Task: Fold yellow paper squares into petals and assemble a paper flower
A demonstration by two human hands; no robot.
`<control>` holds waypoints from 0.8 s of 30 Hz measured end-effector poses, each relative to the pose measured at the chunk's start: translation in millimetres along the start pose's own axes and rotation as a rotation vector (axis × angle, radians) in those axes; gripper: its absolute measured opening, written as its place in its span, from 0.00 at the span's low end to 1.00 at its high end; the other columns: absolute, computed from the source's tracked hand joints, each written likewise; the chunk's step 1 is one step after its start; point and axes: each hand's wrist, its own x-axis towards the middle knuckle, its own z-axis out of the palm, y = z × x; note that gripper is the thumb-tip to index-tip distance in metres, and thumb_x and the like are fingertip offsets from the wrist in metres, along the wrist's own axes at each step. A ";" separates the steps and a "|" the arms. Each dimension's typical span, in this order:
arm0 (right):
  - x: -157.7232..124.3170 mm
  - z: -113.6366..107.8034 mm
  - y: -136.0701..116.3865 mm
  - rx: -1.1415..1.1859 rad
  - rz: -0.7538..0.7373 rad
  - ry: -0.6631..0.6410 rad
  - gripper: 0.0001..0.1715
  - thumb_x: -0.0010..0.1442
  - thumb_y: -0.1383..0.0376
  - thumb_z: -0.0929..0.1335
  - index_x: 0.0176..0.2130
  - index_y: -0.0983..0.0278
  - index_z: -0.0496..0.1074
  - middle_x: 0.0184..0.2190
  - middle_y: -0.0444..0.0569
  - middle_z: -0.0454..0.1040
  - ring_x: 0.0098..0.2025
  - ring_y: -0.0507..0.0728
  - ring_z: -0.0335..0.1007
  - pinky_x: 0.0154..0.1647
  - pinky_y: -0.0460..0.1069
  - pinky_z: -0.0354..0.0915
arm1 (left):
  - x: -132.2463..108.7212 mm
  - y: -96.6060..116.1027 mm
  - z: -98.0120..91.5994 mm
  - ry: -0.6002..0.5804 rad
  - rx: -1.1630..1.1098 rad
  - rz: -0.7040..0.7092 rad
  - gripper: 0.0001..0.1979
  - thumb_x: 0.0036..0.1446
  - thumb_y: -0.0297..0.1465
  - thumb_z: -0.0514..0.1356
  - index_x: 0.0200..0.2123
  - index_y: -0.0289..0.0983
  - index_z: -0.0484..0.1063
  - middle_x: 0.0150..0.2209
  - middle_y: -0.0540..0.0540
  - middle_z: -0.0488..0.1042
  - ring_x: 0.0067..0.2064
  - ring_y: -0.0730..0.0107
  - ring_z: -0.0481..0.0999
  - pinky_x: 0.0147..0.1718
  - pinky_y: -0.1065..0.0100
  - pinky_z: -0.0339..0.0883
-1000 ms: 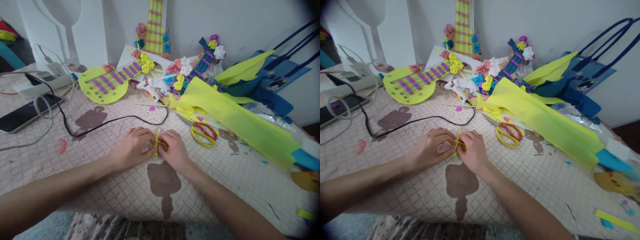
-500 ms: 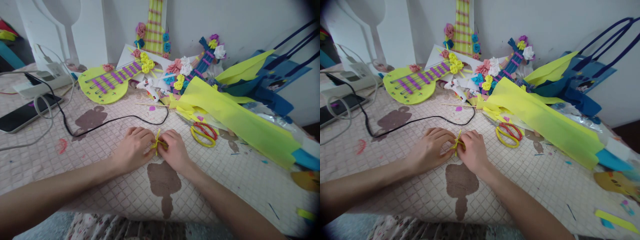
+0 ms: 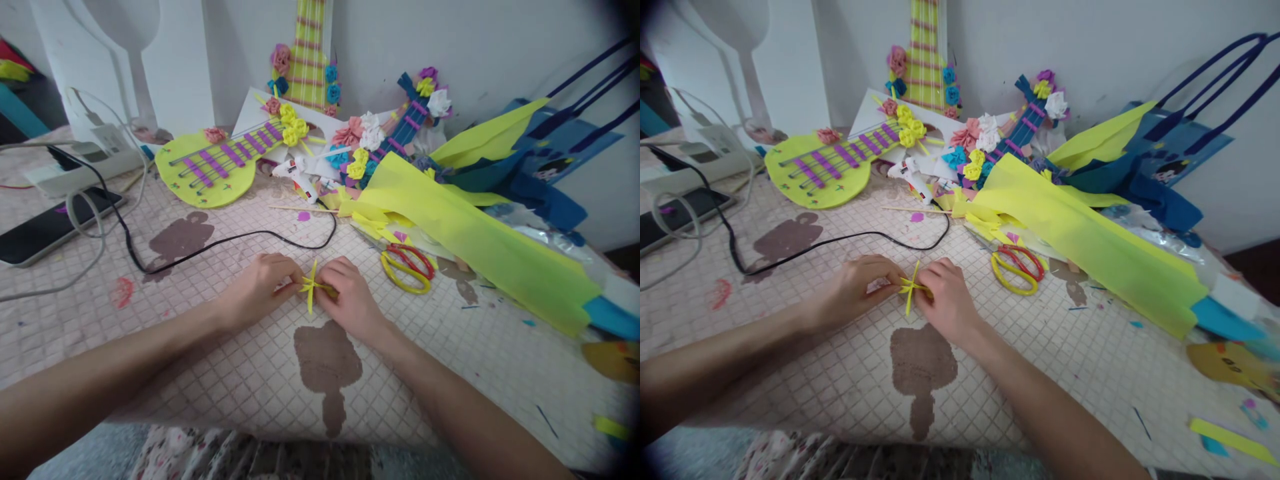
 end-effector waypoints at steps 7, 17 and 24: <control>1.1 2.3 -2.4 0.010 0.054 0.042 0.09 0.53 0.72 0.66 0.24 0.62 0.62 0.27 0.46 0.67 0.38 0.57 0.62 0.38 0.52 0.59 | 0.3 4.6 5.7 0.020 0.152 0.066 0.04 0.57 0.27 0.57 0.37 0.35 0.64 0.35 0.47 0.74 0.38 0.66 0.73 0.41 0.63 0.64; -1.4 4.4 -5.2 -0.144 0.000 0.019 0.06 0.56 0.71 0.64 0.28 0.63 0.68 0.30 0.49 0.69 0.40 0.59 0.61 0.42 0.54 0.59 | -1.5 9.0 9.8 -0.008 0.255 0.017 0.02 0.58 0.25 0.56 0.36 0.35 0.66 0.34 0.46 0.72 0.39 0.63 0.70 0.41 0.61 0.63; -0.7 2.1 -3.5 -0.090 -0.009 -0.025 0.08 0.59 0.71 0.64 0.28 0.63 0.69 0.30 0.49 0.69 0.42 0.59 0.61 0.41 0.53 0.60 | 0.4 2.4 5.7 -0.029 0.081 0.007 0.03 0.59 0.23 0.55 0.33 0.35 0.67 0.33 0.48 0.72 0.37 0.68 0.71 0.38 0.67 0.65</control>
